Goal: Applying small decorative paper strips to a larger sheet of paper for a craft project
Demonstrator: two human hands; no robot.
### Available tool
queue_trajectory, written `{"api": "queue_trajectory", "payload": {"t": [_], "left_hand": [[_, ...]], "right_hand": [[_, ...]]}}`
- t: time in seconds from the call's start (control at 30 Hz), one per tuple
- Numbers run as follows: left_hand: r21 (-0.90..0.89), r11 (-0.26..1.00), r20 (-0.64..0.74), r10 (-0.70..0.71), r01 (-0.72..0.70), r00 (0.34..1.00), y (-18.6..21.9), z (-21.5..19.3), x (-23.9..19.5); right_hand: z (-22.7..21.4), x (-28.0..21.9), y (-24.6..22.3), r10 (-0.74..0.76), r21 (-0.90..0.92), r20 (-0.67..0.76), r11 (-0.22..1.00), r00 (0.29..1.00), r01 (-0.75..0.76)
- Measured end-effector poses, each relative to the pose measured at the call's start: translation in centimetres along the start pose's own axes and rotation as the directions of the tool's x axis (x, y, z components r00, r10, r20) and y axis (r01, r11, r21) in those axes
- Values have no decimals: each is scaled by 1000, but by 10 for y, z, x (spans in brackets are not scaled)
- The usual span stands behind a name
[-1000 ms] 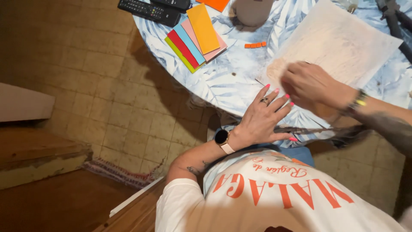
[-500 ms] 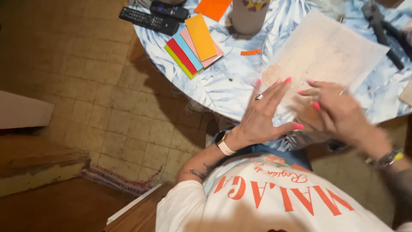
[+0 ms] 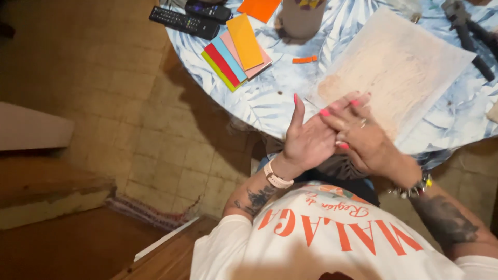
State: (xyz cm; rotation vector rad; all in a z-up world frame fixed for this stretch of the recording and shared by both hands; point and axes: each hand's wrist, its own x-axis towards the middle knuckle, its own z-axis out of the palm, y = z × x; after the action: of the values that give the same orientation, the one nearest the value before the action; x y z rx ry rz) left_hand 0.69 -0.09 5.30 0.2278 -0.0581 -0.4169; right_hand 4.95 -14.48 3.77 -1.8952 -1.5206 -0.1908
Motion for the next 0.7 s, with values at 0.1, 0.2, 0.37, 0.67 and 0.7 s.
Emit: {"api": "queue_trajectory", "payload": {"t": [0.1, 0.2, 0.37, 0.67, 0.7], "left_hand": [[-206, 975, -257, 31, -86, 966, 16, 45, -9], [-57, 986, -5, 158, -158, 987, 12, 19, -9], [20, 1000, -112, -5, 7, 994, 2, 22, -10], [33, 979, 194, 189, -199, 963, -28, -31, -2], [27, 987, 226, 149, -159, 963, -29, -24, -5]], "right_hand": [[1, -35, 36, 183, 274, -222, 954, 958, -119], [-20, -8, -3, 201, 40, -252, 979, 947, -197], [-2, -5, 3, 105, -31, -99, 994, 990, -108], [24, -8, 2, 216, 276, -335, 953, 917, -124], [16, 15, -7, 183, 223, -306, 968, 934, -117]]}}
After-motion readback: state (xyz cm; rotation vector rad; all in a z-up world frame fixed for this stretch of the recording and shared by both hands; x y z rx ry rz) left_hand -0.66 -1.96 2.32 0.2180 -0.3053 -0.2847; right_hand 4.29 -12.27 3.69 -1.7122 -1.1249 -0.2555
